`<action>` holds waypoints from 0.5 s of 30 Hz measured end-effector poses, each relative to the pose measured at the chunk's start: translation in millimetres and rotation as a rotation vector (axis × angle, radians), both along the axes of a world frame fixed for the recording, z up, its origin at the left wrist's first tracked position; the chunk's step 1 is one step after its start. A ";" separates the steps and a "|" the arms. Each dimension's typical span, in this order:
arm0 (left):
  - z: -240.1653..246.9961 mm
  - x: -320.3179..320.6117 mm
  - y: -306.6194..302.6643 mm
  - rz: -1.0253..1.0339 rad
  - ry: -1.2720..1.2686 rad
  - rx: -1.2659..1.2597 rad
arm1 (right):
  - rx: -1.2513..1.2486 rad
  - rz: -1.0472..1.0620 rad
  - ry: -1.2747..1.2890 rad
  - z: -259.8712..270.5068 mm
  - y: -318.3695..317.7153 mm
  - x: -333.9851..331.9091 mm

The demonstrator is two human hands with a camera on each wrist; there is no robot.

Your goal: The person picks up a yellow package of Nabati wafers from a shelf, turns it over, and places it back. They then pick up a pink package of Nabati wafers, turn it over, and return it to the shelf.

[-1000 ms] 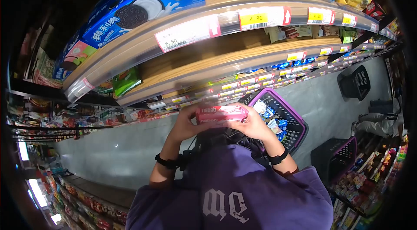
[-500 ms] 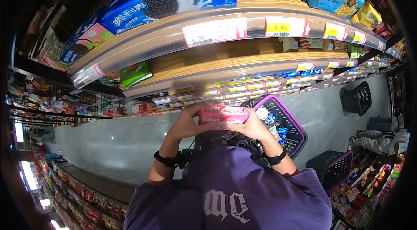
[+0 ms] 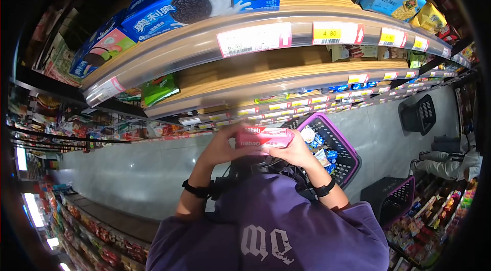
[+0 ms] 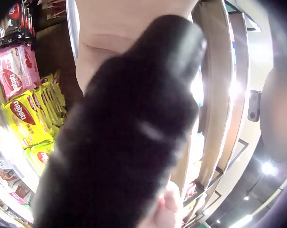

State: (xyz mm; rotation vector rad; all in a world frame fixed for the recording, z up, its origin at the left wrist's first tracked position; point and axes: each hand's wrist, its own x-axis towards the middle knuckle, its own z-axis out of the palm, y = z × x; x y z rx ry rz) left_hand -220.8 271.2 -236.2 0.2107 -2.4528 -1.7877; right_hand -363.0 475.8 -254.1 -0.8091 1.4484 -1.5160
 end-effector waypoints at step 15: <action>3.2 3.9 13.4 0.065 0.005 0.034 | -0.038 -0.049 -0.094 -12.0 0.8 2.5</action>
